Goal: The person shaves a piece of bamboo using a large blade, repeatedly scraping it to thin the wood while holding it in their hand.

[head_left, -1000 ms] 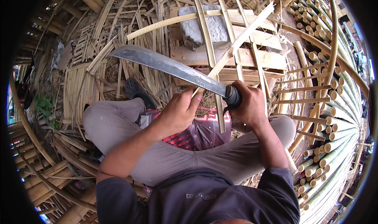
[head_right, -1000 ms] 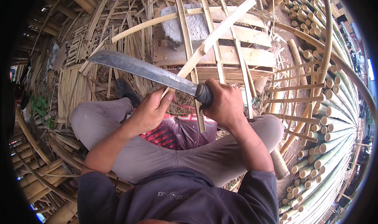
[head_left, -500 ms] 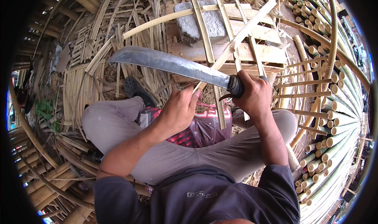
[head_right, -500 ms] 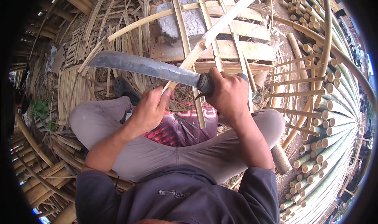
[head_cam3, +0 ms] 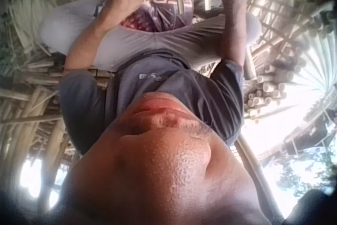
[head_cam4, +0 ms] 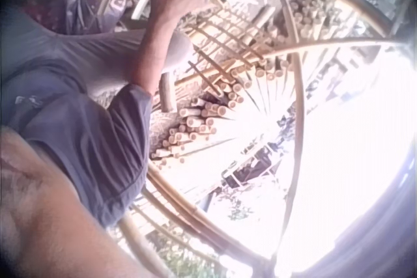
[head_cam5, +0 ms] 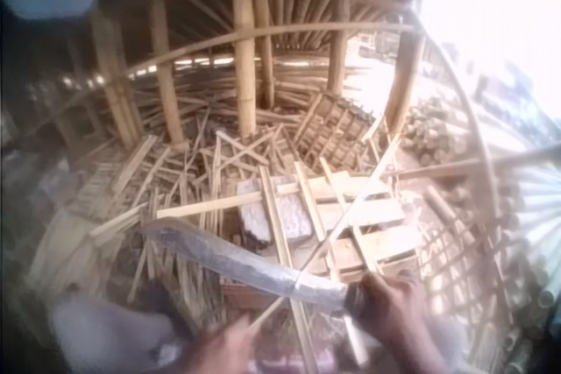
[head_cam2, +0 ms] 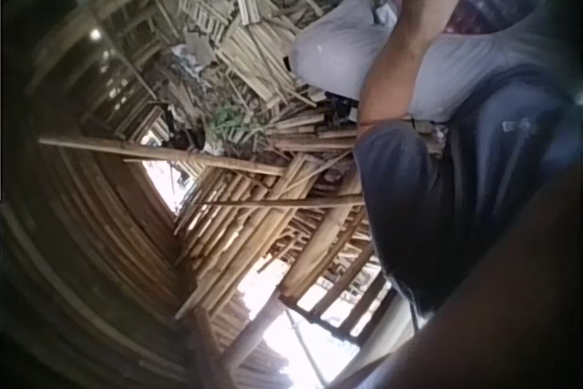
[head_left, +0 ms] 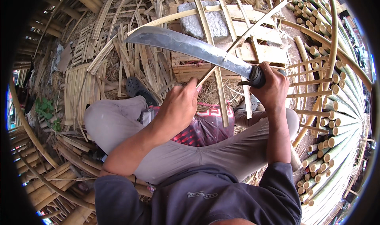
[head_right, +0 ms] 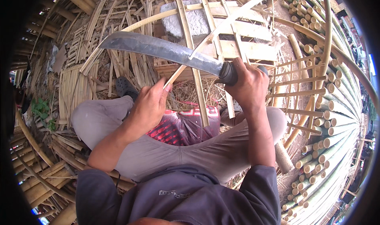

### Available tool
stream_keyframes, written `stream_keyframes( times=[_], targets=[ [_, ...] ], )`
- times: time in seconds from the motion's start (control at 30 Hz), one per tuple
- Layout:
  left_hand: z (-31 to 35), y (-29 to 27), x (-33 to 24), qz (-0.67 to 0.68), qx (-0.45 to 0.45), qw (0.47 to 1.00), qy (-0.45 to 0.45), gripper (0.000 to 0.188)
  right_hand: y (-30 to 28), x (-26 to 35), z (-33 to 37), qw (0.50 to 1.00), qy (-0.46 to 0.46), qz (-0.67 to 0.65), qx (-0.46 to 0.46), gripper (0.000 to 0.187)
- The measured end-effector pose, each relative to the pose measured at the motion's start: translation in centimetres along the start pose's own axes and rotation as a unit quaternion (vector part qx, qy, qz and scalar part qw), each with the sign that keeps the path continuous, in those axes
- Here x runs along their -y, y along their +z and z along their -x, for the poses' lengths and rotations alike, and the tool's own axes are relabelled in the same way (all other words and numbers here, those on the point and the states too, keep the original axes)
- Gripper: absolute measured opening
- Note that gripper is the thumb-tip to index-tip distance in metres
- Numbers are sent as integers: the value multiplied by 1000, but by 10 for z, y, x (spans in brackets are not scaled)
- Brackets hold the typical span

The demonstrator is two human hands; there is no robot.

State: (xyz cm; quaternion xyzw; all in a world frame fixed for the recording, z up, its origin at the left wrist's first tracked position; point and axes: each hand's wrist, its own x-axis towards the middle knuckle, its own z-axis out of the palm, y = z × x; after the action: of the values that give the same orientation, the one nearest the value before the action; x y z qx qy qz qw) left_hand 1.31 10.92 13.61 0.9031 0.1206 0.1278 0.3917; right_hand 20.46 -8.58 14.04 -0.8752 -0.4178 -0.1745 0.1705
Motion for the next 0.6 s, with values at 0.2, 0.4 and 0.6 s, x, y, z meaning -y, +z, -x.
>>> stream_keyframes(
  times=[0.2, 0.4, 0.6],
  targets=[
    [4, -8, -4, -31, -6, 1000, -5, 15, -9, 1, -2, 999, -21, 12, -40, 48],
    [1, -15, -13, -46, 5, 999, -13, 13, -14, -1, -8, 997, -22, 25, -69, 42],
    [8, -19, -19, -44, 8, 999, -21, 11, -14, -15, -13, 992, -14, 61, -109, 39]
  ],
)
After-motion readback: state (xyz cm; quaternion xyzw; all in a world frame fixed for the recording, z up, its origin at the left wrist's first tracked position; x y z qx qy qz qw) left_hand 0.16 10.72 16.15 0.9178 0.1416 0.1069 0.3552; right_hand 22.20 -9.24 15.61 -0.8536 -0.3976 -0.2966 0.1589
